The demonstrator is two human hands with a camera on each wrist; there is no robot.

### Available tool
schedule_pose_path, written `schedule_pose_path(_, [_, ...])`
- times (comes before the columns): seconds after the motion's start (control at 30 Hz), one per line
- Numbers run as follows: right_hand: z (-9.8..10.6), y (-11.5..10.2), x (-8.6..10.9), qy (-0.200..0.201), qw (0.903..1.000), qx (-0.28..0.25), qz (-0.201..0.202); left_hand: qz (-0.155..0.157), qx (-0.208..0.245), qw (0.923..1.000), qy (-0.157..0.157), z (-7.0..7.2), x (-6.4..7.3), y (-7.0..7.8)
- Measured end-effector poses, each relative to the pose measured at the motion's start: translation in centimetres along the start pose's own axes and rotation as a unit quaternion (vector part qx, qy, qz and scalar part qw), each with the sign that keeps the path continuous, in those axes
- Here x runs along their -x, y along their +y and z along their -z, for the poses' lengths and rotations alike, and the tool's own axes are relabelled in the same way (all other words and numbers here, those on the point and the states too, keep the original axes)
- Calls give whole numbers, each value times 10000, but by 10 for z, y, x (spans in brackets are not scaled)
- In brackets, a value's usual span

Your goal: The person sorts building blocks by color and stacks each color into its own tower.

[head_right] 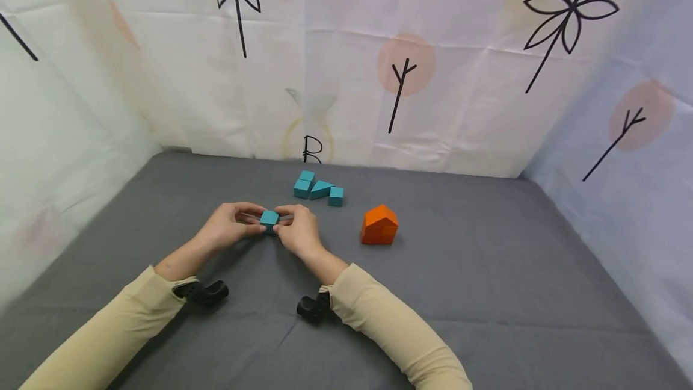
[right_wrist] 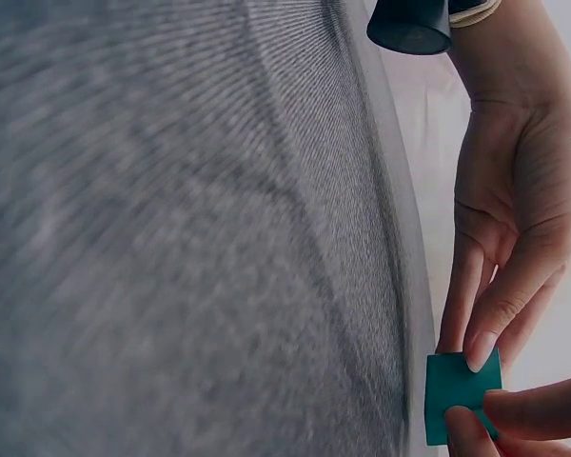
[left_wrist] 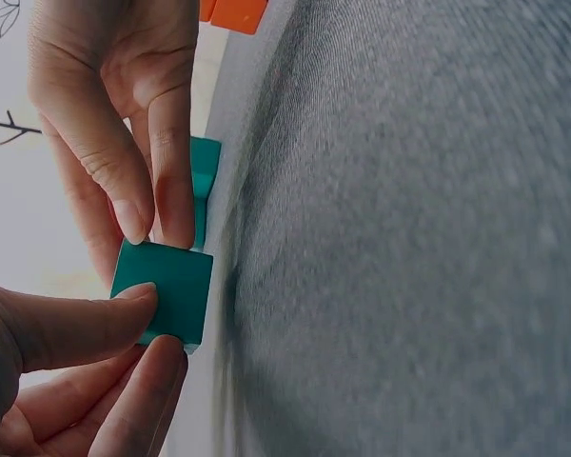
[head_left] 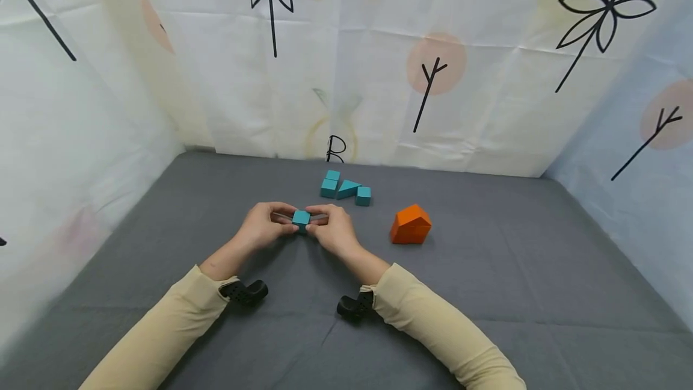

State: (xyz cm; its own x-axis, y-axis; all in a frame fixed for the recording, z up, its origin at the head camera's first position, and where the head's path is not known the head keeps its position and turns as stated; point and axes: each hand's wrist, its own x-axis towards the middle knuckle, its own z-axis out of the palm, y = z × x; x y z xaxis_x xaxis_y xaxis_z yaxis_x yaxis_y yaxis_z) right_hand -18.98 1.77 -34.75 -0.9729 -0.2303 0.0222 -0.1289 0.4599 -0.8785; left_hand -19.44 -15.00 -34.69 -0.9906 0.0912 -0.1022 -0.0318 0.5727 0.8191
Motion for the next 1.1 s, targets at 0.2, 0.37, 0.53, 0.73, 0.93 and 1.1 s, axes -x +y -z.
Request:
schedule_pose_path(0.2, [-5,-4,-2,-93,9999,13,-36,115,-11,9999,63,4,2,-4])
schedule_pose_path(0.37, [-9,-5,-4,-126,9999,31,-27,164,28,9998,79,7,3,-8])
schedule_pose_path(0.53, [-12,-5,-6,-168,9998,36,-34,127,-3,9999,97,9,4,-11])
schedule_pose_path(0.73, [-13,-4,-6,-223,9996,94,-117,129,10,9999,89,6,3,-15])
schedule_pose_path(0.93, [-13,-2,-6,-231,9996,122,-70,195,93,9997,118,5,2,-18])
schedule_pose_path(1.1, [-14,-1,-6,-229,9997,93,-11,130,111,9998,51,5,0,-20])
